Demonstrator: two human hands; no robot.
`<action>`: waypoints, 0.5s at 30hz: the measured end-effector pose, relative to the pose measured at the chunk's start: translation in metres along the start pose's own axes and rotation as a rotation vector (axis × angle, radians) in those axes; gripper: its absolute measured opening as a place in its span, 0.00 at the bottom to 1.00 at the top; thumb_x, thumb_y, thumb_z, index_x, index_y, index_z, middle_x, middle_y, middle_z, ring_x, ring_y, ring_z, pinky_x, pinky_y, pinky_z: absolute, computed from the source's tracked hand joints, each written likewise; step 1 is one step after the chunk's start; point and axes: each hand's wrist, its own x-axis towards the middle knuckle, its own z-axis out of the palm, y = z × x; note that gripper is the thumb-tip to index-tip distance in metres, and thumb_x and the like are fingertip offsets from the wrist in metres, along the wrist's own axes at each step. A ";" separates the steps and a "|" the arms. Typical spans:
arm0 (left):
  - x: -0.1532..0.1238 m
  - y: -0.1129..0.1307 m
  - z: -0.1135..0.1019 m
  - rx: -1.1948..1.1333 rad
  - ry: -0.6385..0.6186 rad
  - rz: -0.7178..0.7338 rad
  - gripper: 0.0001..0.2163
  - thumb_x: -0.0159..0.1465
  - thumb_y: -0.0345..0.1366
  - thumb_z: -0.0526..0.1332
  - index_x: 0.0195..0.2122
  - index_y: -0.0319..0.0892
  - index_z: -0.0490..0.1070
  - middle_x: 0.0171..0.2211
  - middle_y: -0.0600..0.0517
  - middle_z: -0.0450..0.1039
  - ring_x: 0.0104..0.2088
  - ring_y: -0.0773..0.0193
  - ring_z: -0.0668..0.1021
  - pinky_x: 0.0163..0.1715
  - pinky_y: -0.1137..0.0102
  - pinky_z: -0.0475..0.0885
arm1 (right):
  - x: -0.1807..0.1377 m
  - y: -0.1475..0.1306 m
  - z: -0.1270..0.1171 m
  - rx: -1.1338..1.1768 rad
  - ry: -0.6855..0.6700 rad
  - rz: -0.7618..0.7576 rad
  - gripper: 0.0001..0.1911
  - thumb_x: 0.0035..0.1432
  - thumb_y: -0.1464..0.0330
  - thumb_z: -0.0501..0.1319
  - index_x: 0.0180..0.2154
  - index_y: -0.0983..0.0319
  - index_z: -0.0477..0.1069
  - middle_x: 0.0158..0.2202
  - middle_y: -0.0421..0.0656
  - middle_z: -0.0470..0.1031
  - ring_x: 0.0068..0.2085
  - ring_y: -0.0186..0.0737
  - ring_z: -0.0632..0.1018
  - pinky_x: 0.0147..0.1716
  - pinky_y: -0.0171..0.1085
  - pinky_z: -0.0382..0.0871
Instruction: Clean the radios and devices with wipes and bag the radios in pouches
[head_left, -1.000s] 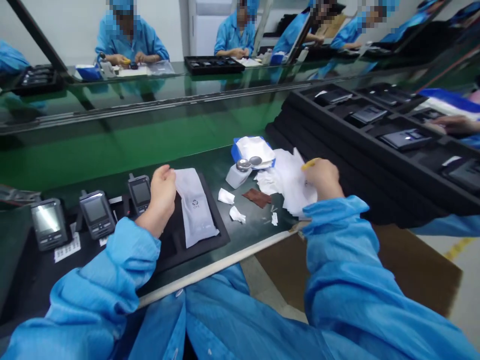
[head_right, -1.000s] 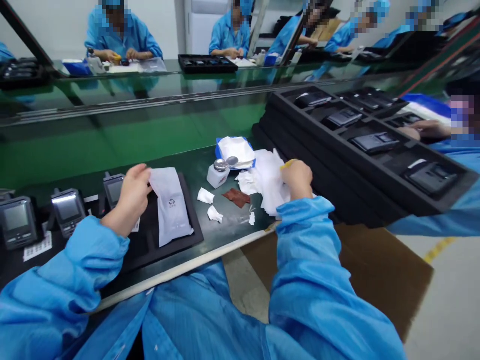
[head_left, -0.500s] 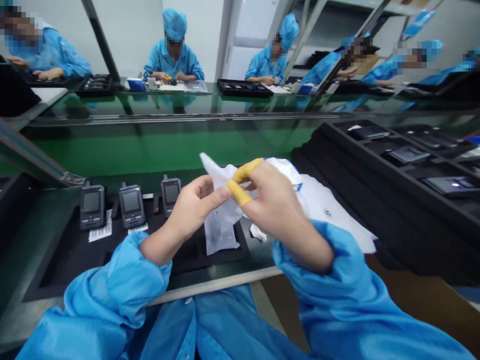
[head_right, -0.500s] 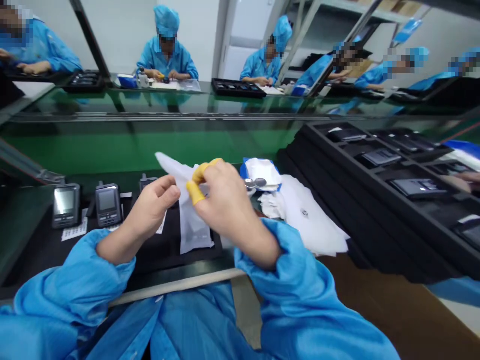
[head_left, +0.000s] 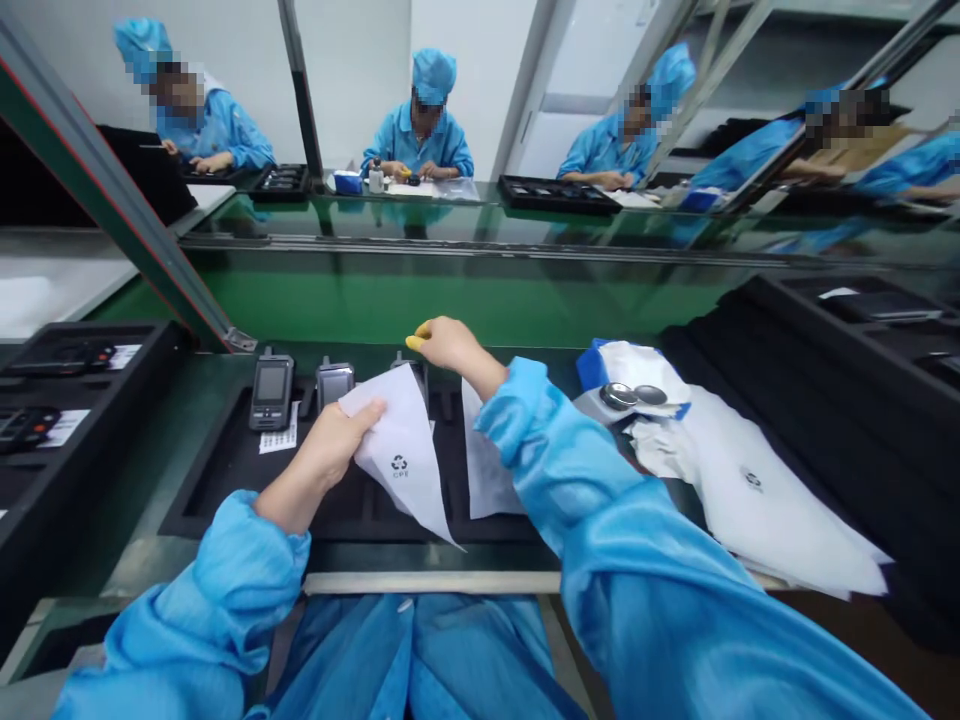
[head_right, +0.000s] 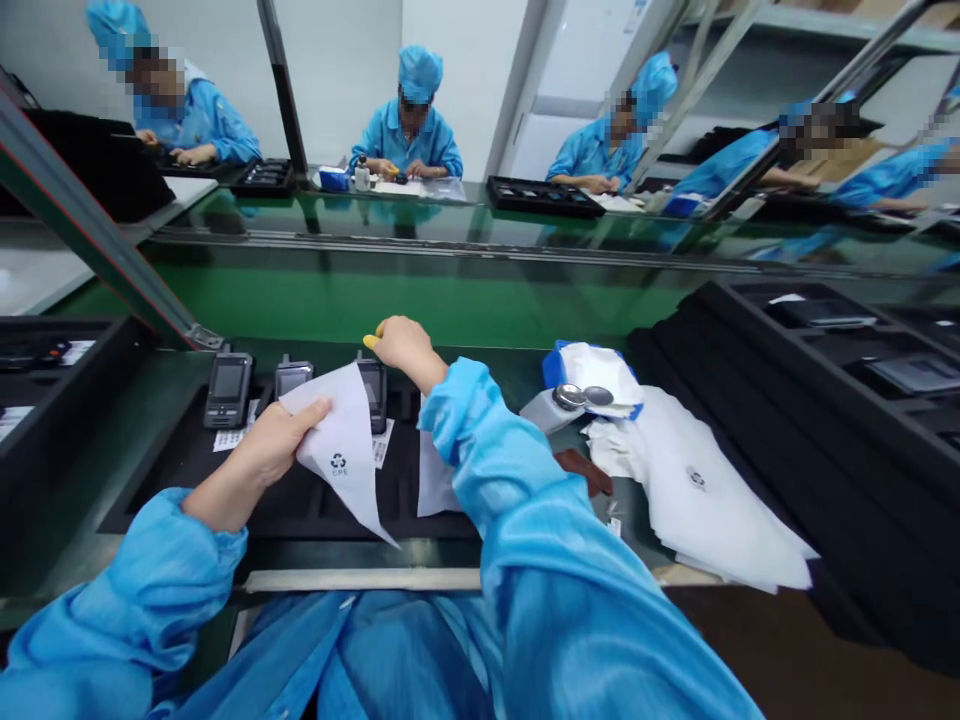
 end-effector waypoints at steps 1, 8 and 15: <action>-0.001 0.002 -0.002 0.015 -0.008 0.006 0.22 0.36 0.45 0.76 0.29 0.36 0.78 0.27 0.45 0.80 0.28 0.57 0.79 0.32 0.64 0.74 | 0.007 -0.004 0.007 0.007 -0.028 0.017 0.13 0.56 0.61 0.61 0.36 0.62 0.78 0.42 0.51 0.79 0.42 0.46 0.78 0.39 0.38 0.67; -0.005 0.007 -0.006 0.070 -0.006 0.073 0.19 0.34 0.45 0.76 0.22 0.37 0.78 0.22 0.49 0.77 0.23 0.63 0.75 0.25 0.70 0.70 | 0.008 -0.009 0.022 0.134 -0.003 0.024 0.10 0.50 0.64 0.66 0.32 0.64 0.79 0.30 0.45 0.80 0.33 0.41 0.78 0.33 0.34 0.68; -0.007 0.012 0.003 0.114 0.038 0.121 0.15 0.34 0.39 0.75 0.22 0.38 0.77 0.21 0.52 0.76 0.21 0.64 0.74 0.23 0.71 0.67 | -0.029 0.005 -0.039 0.504 0.580 -0.195 0.10 0.55 0.64 0.61 0.34 0.63 0.77 0.34 0.42 0.78 0.39 0.40 0.78 0.39 0.37 0.70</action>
